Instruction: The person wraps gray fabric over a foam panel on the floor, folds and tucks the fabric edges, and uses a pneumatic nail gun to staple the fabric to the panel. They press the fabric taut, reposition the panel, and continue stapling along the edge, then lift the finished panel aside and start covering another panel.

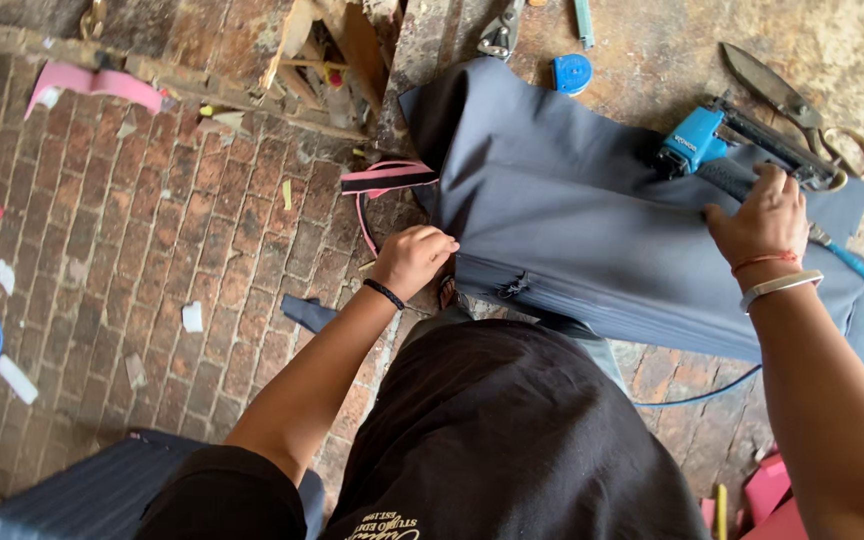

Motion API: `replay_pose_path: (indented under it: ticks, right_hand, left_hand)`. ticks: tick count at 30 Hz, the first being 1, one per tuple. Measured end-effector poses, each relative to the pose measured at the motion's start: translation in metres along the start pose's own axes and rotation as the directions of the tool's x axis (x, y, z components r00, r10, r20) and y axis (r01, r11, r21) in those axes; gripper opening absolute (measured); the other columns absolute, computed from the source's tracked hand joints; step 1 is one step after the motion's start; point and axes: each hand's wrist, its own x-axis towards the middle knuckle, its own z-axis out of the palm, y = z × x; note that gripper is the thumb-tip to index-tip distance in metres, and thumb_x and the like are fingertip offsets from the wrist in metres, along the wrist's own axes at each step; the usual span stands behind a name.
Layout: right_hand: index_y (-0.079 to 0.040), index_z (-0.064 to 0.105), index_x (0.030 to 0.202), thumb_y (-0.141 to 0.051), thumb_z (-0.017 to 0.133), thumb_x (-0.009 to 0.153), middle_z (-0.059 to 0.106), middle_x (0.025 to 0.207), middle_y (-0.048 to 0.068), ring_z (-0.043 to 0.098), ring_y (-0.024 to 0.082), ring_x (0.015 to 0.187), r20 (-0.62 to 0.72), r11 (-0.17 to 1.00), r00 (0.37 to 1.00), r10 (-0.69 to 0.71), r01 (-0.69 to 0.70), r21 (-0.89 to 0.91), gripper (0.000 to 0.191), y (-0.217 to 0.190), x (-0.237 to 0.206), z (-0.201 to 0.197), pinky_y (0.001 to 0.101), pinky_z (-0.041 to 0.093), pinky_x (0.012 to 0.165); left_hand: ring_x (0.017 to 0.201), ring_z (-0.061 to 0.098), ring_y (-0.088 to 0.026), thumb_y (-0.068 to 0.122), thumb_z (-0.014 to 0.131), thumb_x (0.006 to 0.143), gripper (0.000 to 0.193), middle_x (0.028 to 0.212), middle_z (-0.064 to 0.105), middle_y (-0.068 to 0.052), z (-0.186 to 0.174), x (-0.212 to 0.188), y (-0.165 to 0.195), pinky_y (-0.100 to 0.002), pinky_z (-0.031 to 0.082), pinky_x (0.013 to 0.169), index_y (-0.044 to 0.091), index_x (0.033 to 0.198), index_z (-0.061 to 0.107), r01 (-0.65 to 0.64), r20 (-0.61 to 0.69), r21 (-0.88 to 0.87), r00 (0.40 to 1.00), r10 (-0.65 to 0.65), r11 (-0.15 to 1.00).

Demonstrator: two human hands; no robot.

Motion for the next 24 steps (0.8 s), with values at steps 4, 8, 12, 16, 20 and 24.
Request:
replay_pose_path:
  ticks: [4,8,12,16,20,24]
  right_hand:
    - [-0.003,0.049,0.139,-0.025,0.090,0.072,0.056,0.136,0.027,0.052,0.045,0.128,0.083,0.998,0.996,-0.030,0.035,-0.055,0.082,0.024,0.035,0.013,0.0502,0.046,0.100]
    - [-0.002,0.043,0.143,-0.023,0.086,0.076,0.067,0.122,0.028,0.063,0.047,0.117,0.279,0.992,0.958,-0.064,0.093,-0.091,0.082,0.019,0.066,0.018,0.0515,0.051,0.098]
    - [-0.002,0.039,0.144,-0.025,0.083,0.075,0.069,0.113,0.032,0.068,0.049,0.102,0.401,0.990,0.914,-0.060,0.105,-0.090,0.085,-0.013,0.089,-0.012,0.0511,0.053,0.089]
    - [-0.009,0.055,0.133,-0.041,0.079,0.087,0.070,0.106,0.031,0.068,0.051,0.101,0.517,0.982,0.856,-0.026,0.119,-0.149,0.061,-0.070,0.081,-0.081,0.0533,0.054,0.085]
    - [-0.002,0.062,0.101,-0.028,0.074,0.087,0.074,0.072,0.018,0.071,0.032,0.071,0.646,0.985,0.762,0.038,-0.137,0.104,0.032,-0.134,-0.006,-0.139,0.0440,0.053,0.067]
    - [0.005,0.063,0.079,-0.012,0.075,0.083,0.061,0.060,0.009,0.059,0.020,0.052,0.735,0.660,0.666,0.125,-0.609,0.440,0.021,-0.219,-0.103,-0.136,0.0368,0.048,0.050]
  left_hand:
    - [0.079,0.073,-0.026,0.012,0.077,0.089,0.010,0.088,0.074,-0.006,0.012,-0.006,0.000,-0.038,0.059,0.068,0.007,0.083,0.071,0.135,-0.048,0.037,0.990,-0.133,0.990]
    - [0.076,0.073,-0.026,0.013,0.077,0.089,0.013,0.085,0.074,-0.007,0.017,-0.006,-0.004,-0.038,0.059,0.067,0.008,0.080,0.070,0.248,-0.062,0.126,0.968,-0.242,0.961]
    - [0.079,0.073,-0.024,0.011,0.075,0.086,0.005,0.088,0.075,-0.005,0.021,-0.006,-0.005,-0.038,0.060,0.069,0.010,0.082,0.072,0.318,-0.099,0.124,0.946,-0.308,0.940]
    - [0.082,0.073,-0.025,0.010,0.075,0.083,0.004,0.090,0.074,-0.003,0.020,-0.006,-0.006,-0.039,0.059,0.071,0.011,0.084,0.072,0.297,-0.109,0.112,0.952,-0.286,0.948]
    - [0.084,0.071,-0.027,0.008,0.075,0.080,0.007,0.089,0.072,-0.004,0.012,-0.004,-0.009,-0.041,0.057,0.071,0.010,0.085,0.072,0.190,-0.036,0.018,0.981,-0.190,0.982]
    - [0.087,0.069,-0.027,0.010,0.075,0.081,0.011,0.092,0.069,-0.006,-0.005,-0.002,-0.013,-0.040,0.057,0.074,0.008,0.089,0.069,-0.019,0.105,-0.162,0.994,0.036,0.987]
